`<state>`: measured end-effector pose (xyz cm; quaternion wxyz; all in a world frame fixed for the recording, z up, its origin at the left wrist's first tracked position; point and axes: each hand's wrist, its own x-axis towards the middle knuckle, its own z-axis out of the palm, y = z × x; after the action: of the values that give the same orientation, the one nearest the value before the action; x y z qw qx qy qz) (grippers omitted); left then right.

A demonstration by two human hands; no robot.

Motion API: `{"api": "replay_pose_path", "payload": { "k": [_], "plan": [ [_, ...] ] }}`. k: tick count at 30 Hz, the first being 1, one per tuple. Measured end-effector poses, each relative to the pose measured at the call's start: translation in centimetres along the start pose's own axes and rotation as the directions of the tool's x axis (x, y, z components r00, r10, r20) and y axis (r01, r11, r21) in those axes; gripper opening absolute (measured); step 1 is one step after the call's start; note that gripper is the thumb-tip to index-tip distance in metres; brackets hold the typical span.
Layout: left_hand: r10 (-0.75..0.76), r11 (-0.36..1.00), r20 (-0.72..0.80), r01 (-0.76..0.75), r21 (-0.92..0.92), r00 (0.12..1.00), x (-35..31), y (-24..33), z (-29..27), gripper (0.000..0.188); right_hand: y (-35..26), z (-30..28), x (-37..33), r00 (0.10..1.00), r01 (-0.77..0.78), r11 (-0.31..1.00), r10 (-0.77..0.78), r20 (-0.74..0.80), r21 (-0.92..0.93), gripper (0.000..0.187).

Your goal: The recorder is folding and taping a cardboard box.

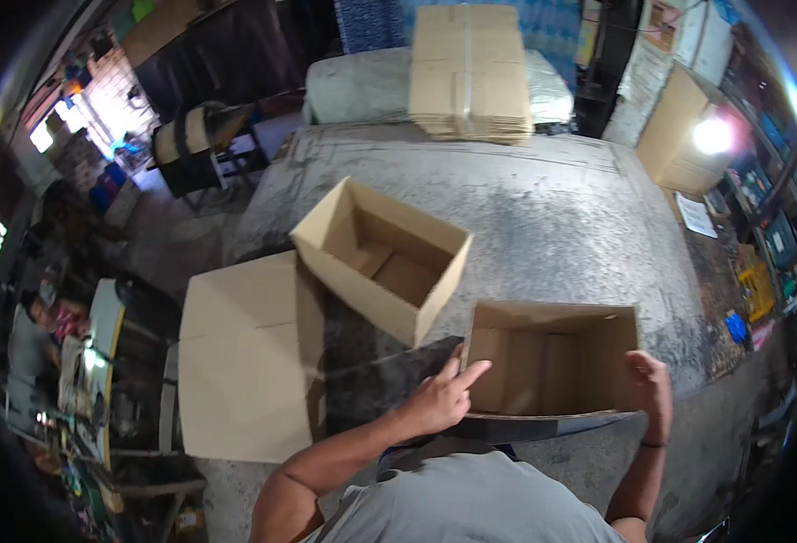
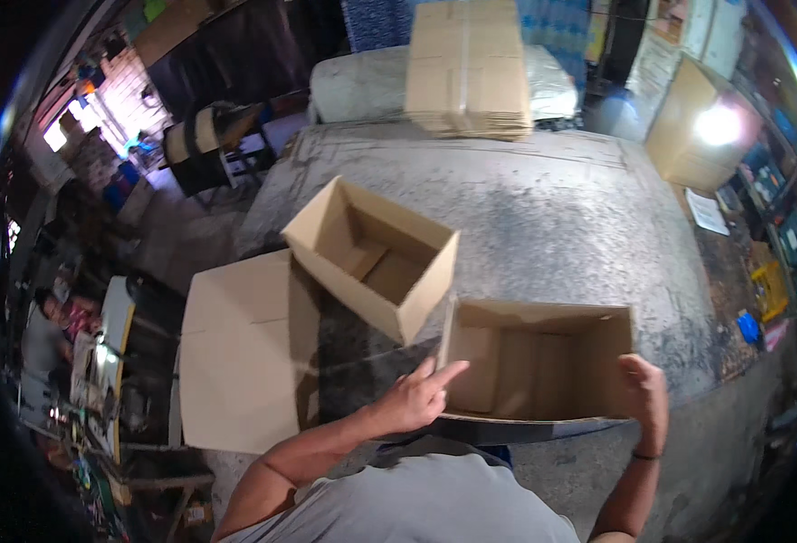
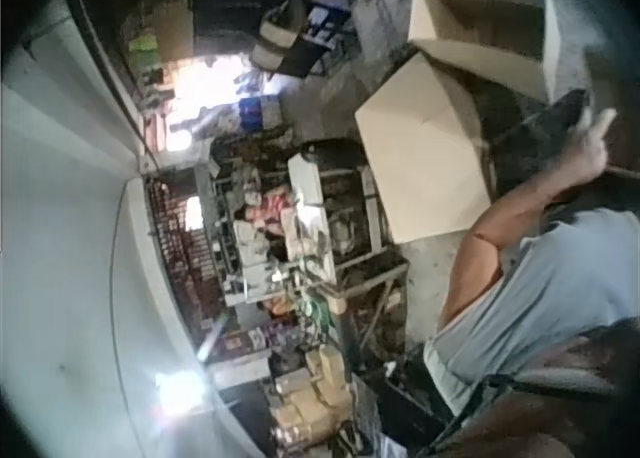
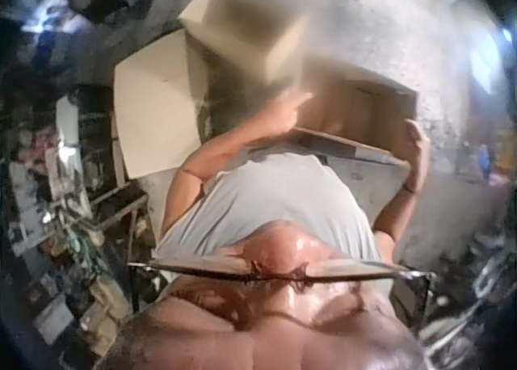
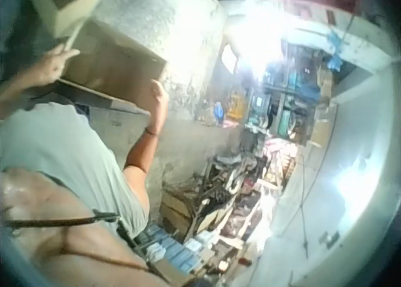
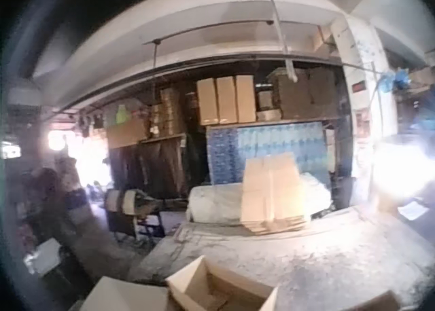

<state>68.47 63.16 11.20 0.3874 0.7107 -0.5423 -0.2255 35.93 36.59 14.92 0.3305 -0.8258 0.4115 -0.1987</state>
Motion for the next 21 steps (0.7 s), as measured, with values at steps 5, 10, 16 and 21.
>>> {"api": "replay_pose_path", "payload": {
  "k": [5, 10, 16, 21],
  "plan": [
    [0.084, 0.996, 0.081, -0.083, -0.012, 0.993, 2.3, 5.7, -12.8, 0.047, -7.1, -6.8, -1.5, 0.977, 0.181, 0.983, -0.177, -0.12, 0.027, 0.014],
    [0.426, 0.888, -0.111, -0.391, 0.243, 0.898, 6.6, 8.1, -26.4, 0.043, -18.1, -2.7, 1.0, 0.723, 0.232, 0.969, -0.226, -0.653, -0.079, 0.027],
    [0.417, 0.909, -0.273, -0.389, 0.152, 0.867, 6.6, 9.4, -39.4, 0.038, -29.7, -1.2, 4.2, 0.792, 0.432, 0.899, -0.414, -0.449, -0.067, 0.031],
    [0.551, 0.598, -0.512, -0.74, -0.308, 0.659, 9.0, 7.1, -39.2, 0.044, -33.0, -3.6, 5.2, 0.511, 0.54, 0.76, -0.637, -0.577, -0.362, 0.042]
  ]
}}
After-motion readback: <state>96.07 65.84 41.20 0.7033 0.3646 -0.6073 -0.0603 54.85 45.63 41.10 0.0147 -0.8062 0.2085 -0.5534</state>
